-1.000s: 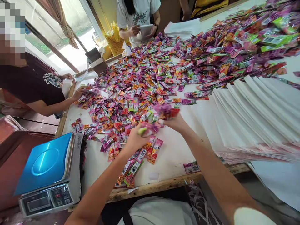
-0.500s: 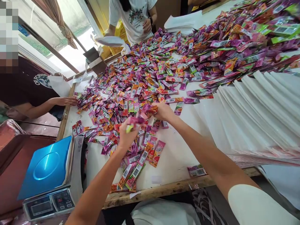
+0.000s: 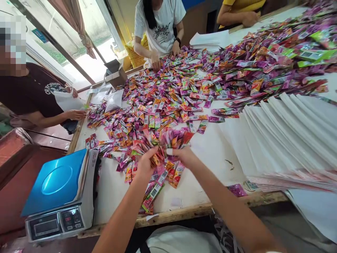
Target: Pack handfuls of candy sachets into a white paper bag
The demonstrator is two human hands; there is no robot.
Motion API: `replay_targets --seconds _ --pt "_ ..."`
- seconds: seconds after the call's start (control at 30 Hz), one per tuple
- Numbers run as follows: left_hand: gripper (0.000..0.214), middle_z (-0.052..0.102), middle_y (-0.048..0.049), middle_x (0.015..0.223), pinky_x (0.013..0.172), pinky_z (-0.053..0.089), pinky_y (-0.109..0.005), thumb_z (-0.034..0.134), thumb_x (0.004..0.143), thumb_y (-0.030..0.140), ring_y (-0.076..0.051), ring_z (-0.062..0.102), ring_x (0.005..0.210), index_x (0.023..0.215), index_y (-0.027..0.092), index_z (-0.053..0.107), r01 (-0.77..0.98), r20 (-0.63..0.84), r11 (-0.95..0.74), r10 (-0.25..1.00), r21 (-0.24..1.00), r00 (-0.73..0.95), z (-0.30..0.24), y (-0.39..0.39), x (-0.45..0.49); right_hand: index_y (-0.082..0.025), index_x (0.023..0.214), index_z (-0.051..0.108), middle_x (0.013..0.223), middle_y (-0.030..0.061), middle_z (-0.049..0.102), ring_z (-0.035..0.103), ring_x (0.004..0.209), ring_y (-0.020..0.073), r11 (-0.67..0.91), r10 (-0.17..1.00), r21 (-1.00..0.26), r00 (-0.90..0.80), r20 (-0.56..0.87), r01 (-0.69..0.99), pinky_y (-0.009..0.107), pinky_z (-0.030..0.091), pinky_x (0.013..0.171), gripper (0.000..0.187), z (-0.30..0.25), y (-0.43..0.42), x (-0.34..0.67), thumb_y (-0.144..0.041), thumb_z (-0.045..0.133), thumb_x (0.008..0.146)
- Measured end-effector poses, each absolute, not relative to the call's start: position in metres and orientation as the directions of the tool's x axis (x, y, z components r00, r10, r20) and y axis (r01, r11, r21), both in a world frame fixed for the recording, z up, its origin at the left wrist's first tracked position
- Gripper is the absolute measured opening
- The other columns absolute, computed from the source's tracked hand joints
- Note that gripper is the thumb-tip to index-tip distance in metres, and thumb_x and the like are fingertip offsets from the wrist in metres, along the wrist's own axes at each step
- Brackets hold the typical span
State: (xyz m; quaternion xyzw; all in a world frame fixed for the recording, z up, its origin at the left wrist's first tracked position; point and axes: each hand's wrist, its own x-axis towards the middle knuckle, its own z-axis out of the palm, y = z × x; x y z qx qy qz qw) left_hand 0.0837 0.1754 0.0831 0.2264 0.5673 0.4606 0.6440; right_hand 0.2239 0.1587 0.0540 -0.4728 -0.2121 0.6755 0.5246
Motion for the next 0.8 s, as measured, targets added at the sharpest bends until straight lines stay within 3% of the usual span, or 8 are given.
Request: replay_targets --seconds 0.17,0.33,0.43,0.53,0.6,0.7,0.8 --pt "0.038 0.071 0.0007 0.067 0.054 0.054 -0.029 0.083 0.043 0.025 -0.018 0.067 0.061 0.076 0.017 0.067 -0.224 -0.54 0.526 0.842 0.82 0.001 0.077 0.151 0.085 -0.02 0.079 0.065 0.08 0.003 0.072 0.064 0.068 0.0214 -0.412 0.873 -0.726 -0.009 -0.488 -0.55 0.031 0.05 0.054 0.048 0.047 0.139 0.2 -0.03 0.081 0.035" --pt "0.042 0.074 -0.0021 0.075 0.077 0.056 -0.037 0.083 0.048 0.026 -0.024 0.069 0.081 0.087 0.017 0.071 -0.124 -0.371 0.374 0.927 0.919 0.051 0.074 0.148 0.086 -0.021 0.081 0.064 0.079 0.0026 0.071 0.066 0.073 0.0249 -0.437 0.865 -0.739 -0.014 -0.501 -0.513 0.034 0.052 0.056 0.046 0.037 0.134 0.206 -0.035 0.077 0.039" --pt "0.033 0.074 -0.0038 0.078 0.068 0.057 -0.035 0.079 0.052 0.03 -0.023 0.069 0.079 0.082 0.018 0.072 -0.155 -0.39 0.387 0.921 0.909 0.008 0.073 0.152 0.085 -0.021 0.079 0.064 0.076 0.003 0.07 0.065 0.069 0.0245 -0.424 0.863 -0.737 0.011 -0.504 -0.527 0.034 0.052 0.055 0.041 0.032 0.134 0.209 -0.033 0.075 0.041" --pt "0.028 0.072 -0.005 0.07 0.045 0.049 -0.027 0.079 0.049 0.033 -0.018 0.064 0.057 0.069 0.016 0.071 -0.147 -0.549 0.541 0.836 0.828 -0.013 0.076 0.151 0.07 -0.02 0.074 0.063 0.068 0.0024 0.067 0.061 0.057 0.0205 -0.457 0.851 -0.751 0.013 -0.526 -0.476 0.03 0.047 0.046 0.036 0.025 0.125 0.224 -0.034 0.074 0.043" --pt "0.028 0.069 -0.0047 0.062 0.038 0.043 -0.024 0.08 0.045 0.034 -0.015 0.059 0.047 0.062 0.015 0.069 -0.109 -0.663 0.659 0.749 0.745 0.0 0.08 0.145 0.052 -0.02 0.071 0.062 0.061 0.0007 0.063 0.055 0.05 0.0163 -0.484 0.844 -0.784 0.03 -0.535 -0.389 0.027 0.043 0.042 0.034 0.019 0.113 0.245 -0.035 0.075 0.044" --pt "0.028 0.068 -0.0047 0.06 0.043 0.047 -0.027 0.08 0.044 0.031 -0.017 0.06 0.051 0.065 0.016 0.07 0.021 -0.756 0.756 0.653 0.654 0.048 0.084 0.127 0.028 -0.02 0.068 0.06 0.061 -0.0008 0.06 0.051 0.05 0.0133 -0.469 0.837 -0.835 0.156 -0.524 -0.288 0.025 0.042 0.042 0.032 0.01 0.093 0.283 -0.032 0.077 0.044" --pt "0.024 0.07 -0.0041 0.071 0.058 0.052 -0.032 0.078 0.048 0.025 -0.02 0.063 0.064 0.071 0.02 0.069 0.242 -0.668 0.64 0.742 0.729 0.051 0.081 0.108 0.021 -0.021 0.065 0.055 0.057 -0.0013 0.057 0.05 0.05 0.0146 -0.484 0.773 -0.846 0.345 -0.532 -0.222 0.026 0.04 0.041 0.03 0.006 0.087 0.31 -0.03 0.075 0.044"
